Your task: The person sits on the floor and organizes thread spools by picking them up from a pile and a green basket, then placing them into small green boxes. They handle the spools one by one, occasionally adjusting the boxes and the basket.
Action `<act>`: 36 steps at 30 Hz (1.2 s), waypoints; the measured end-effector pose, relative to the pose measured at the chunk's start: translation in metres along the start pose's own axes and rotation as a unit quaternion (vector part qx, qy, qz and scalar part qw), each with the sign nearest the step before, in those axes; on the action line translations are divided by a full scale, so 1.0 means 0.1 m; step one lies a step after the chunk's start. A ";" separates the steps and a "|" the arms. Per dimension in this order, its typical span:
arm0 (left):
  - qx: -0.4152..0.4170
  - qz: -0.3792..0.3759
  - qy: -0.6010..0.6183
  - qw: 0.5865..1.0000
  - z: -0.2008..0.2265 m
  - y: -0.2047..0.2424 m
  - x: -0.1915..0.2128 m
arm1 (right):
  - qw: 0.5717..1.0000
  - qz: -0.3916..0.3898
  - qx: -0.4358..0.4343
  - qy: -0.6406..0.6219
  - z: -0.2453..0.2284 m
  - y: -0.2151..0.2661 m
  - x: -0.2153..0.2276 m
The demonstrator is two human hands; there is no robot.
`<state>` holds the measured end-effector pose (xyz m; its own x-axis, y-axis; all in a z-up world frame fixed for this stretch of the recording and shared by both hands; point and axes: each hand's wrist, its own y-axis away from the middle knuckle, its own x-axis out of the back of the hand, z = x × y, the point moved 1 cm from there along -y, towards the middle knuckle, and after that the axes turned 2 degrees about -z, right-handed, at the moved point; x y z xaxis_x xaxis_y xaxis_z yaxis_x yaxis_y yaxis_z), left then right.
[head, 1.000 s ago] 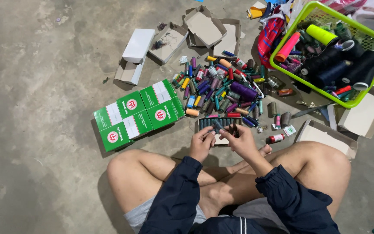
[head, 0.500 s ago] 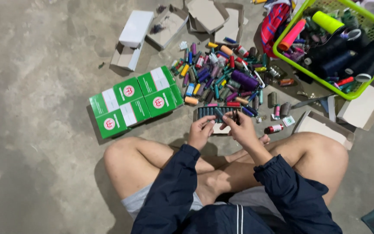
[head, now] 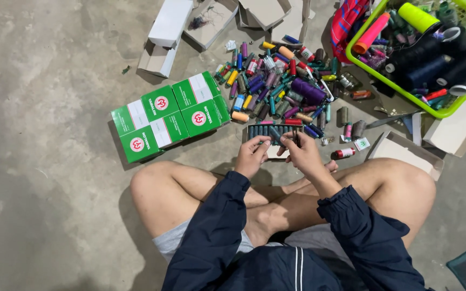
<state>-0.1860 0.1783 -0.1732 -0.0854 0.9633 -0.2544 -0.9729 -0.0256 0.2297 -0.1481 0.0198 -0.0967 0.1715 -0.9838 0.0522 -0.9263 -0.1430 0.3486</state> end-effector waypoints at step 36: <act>-0.023 -0.078 -0.087 0.993 -0.04 -0.05 0.07 | 0.987 -0.024 0.044 -0.153 0.20 -0.09 0.09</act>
